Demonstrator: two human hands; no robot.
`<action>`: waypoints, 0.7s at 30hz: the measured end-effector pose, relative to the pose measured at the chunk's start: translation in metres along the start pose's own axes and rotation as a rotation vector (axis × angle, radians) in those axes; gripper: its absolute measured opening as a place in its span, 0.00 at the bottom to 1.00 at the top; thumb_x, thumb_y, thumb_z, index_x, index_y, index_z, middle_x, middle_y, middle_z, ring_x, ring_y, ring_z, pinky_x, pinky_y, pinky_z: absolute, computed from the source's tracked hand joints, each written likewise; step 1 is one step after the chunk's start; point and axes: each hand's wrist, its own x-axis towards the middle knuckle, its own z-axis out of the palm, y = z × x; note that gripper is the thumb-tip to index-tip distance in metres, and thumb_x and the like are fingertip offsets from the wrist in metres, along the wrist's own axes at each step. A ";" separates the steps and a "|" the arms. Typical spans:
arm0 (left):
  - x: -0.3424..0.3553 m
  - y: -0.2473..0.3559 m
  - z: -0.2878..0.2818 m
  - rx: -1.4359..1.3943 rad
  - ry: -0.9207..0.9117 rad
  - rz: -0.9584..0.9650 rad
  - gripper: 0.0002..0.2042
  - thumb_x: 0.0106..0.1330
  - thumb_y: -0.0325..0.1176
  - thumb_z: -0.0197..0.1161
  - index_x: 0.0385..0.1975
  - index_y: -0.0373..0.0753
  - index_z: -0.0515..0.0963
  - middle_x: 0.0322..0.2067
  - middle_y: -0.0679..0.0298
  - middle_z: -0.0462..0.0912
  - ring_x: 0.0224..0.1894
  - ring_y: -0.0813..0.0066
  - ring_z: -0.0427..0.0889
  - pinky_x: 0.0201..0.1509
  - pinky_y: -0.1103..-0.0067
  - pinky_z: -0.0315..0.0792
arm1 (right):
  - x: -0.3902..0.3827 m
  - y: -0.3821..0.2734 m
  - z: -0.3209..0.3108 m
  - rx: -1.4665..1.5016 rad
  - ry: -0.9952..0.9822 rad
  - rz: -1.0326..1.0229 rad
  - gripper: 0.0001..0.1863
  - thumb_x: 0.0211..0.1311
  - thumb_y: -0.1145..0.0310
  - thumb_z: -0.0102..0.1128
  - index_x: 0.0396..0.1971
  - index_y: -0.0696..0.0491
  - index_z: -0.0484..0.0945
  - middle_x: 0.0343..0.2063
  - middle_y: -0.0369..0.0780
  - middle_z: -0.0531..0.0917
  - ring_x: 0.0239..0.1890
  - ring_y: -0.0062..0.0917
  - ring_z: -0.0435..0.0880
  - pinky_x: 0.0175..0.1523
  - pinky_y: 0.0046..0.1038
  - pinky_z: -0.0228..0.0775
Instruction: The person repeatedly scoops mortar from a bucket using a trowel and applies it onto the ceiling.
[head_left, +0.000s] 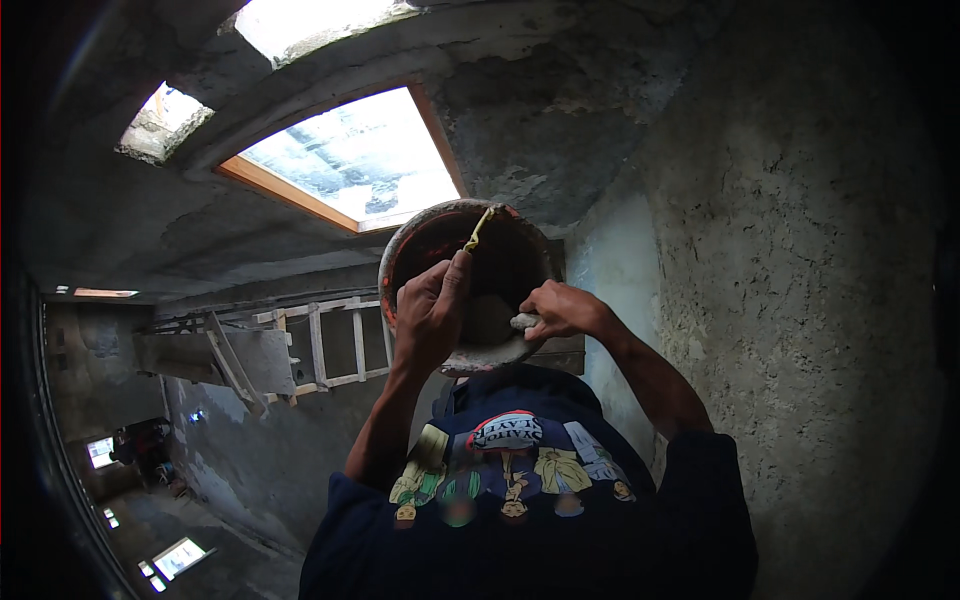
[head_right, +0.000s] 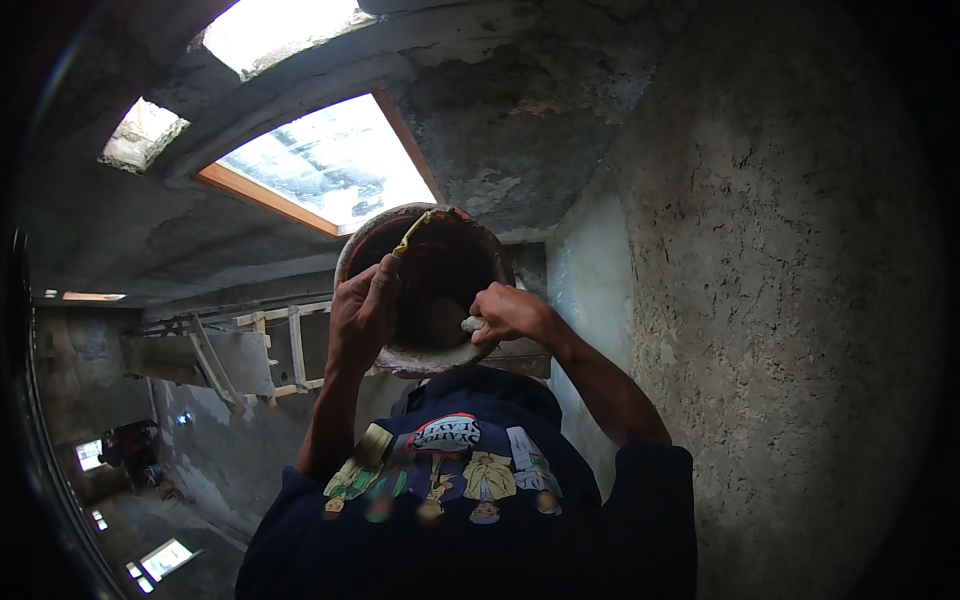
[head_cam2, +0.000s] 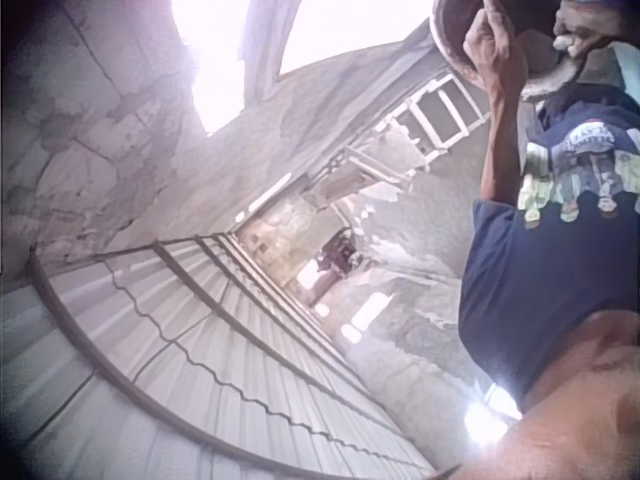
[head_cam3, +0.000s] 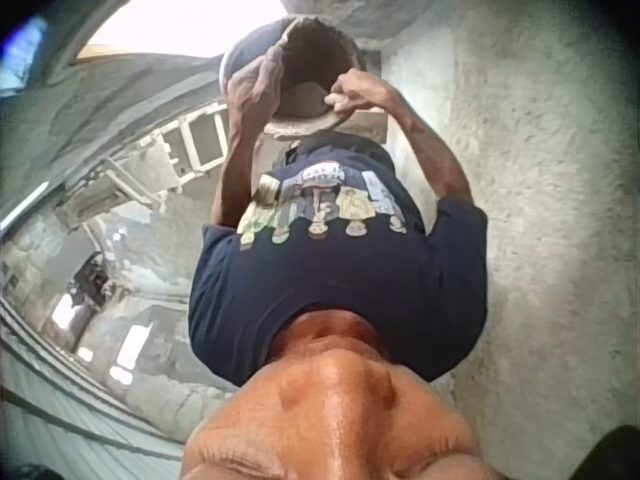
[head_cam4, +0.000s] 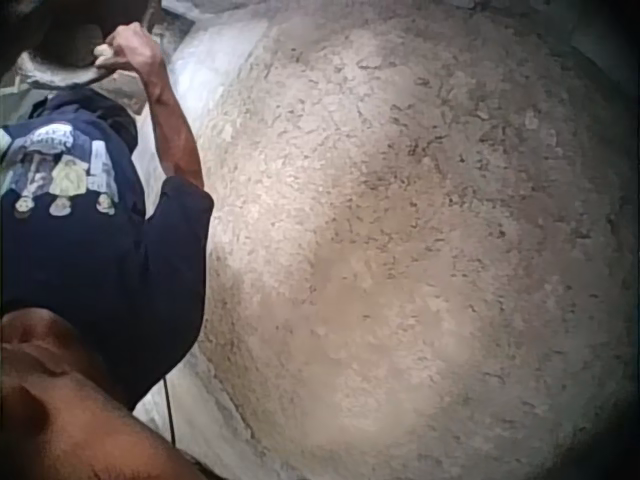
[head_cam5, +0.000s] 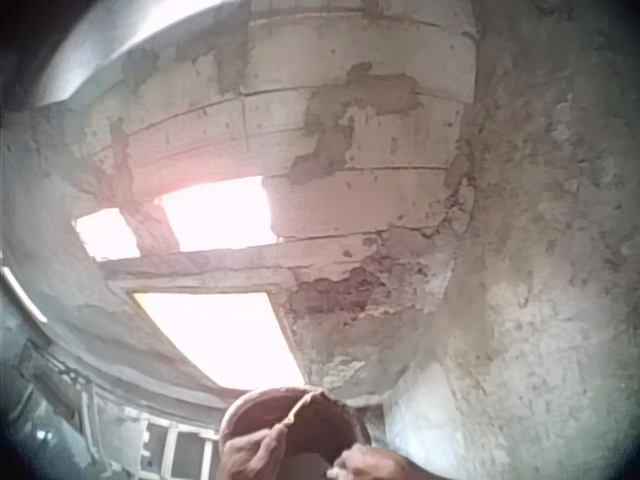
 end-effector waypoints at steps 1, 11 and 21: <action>0.002 -0.003 -0.001 0.004 -0.001 0.002 0.23 0.75 0.45 0.52 0.21 0.33 0.71 0.14 0.73 0.63 0.20 0.88 0.58 0.21 0.80 0.54 | 0.001 0.002 -0.003 0.001 0.004 -0.002 0.33 0.45 0.53 0.74 0.50 0.58 0.79 0.38 0.50 0.85 0.43 0.42 0.84 0.47 0.37 0.76; 0.017 -0.025 -0.014 0.007 0.057 0.053 0.21 0.76 0.45 0.50 0.19 0.42 0.68 0.15 0.78 0.61 0.15 0.90 0.56 0.17 0.85 0.50 | -0.040 0.033 -0.027 0.329 0.037 -0.014 0.28 0.48 0.54 0.72 0.47 0.54 0.83 0.17 0.39 0.82 0.15 0.20 0.76 0.22 0.25 0.69; 0.023 -0.043 -0.025 0.242 0.049 -0.035 0.23 0.72 0.46 0.56 0.20 0.32 0.70 0.12 0.69 0.61 0.19 0.86 0.58 0.21 0.78 0.54 | -0.110 0.079 -0.097 0.337 -0.108 0.342 0.26 0.47 0.57 0.75 0.45 0.56 0.84 0.23 0.38 0.84 0.20 0.18 0.78 0.25 0.25 0.71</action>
